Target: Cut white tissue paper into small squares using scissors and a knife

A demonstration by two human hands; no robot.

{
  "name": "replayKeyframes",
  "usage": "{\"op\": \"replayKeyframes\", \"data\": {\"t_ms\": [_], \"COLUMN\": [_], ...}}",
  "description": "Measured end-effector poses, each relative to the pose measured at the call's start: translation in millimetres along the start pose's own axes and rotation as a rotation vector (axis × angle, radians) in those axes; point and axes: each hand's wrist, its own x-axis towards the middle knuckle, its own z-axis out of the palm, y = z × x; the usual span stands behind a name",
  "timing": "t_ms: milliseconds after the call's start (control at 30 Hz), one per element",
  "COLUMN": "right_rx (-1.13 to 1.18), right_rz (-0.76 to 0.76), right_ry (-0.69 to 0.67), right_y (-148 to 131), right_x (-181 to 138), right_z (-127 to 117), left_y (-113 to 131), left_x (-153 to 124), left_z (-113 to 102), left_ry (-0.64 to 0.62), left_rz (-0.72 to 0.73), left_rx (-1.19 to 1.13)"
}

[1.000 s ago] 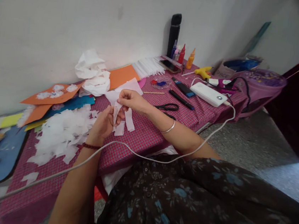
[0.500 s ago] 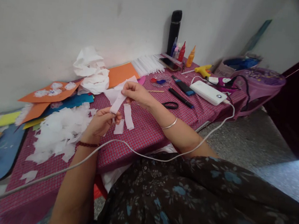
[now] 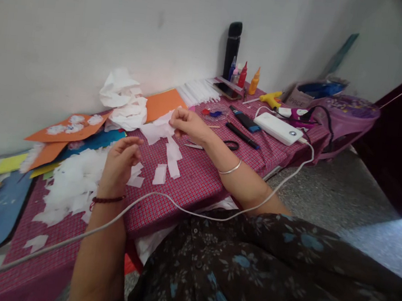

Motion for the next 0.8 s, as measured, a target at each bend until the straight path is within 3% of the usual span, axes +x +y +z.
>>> {"op": "replayKeyframes", "data": {"t_ms": [33, 133, 233, 300, 500, 667, 800], "right_rx": [-0.023, -0.097, -0.191, -0.270, -0.609, -1.054, -1.356], "right_rz": [0.001, 0.011, 0.016, 0.011, -0.029, 0.016, 0.096], "right_ry": [-0.037, -0.143, -0.215, -0.235, -0.186, -0.164, -0.179], "right_y": [0.0, -1.6, -5.9, -9.6, -22.6, -20.1, -9.0], "right_x": [-1.4, -7.2, -12.1, -12.0, -11.3, -64.9, -110.7], "right_z": [3.9, 15.5, 23.8, 27.5, 17.2, -38.3, -78.8], "left_y": [-0.7, -3.9, -6.4, -6.7, 3.3, 23.9, 33.5], "left_x": [0.2, -1.7, -5.2, -7.8, -15.3, -24.7, -37.9], "left_z": [5.6, 24.7, 36.8, 38.0, 29.2, 18.5, 1.6], "left_ry": [-0.003, -0.168, -0.335, -0.374, -0.232, -0.099, -0.004], "left_rz": [0.006, -0.022, -0.030, -0.069, -0.125, -0.012, -0.006], "left_rx": [-0.084, -0.227, -0.261, -0.228, -0.186, -0.220, -0.200]}}
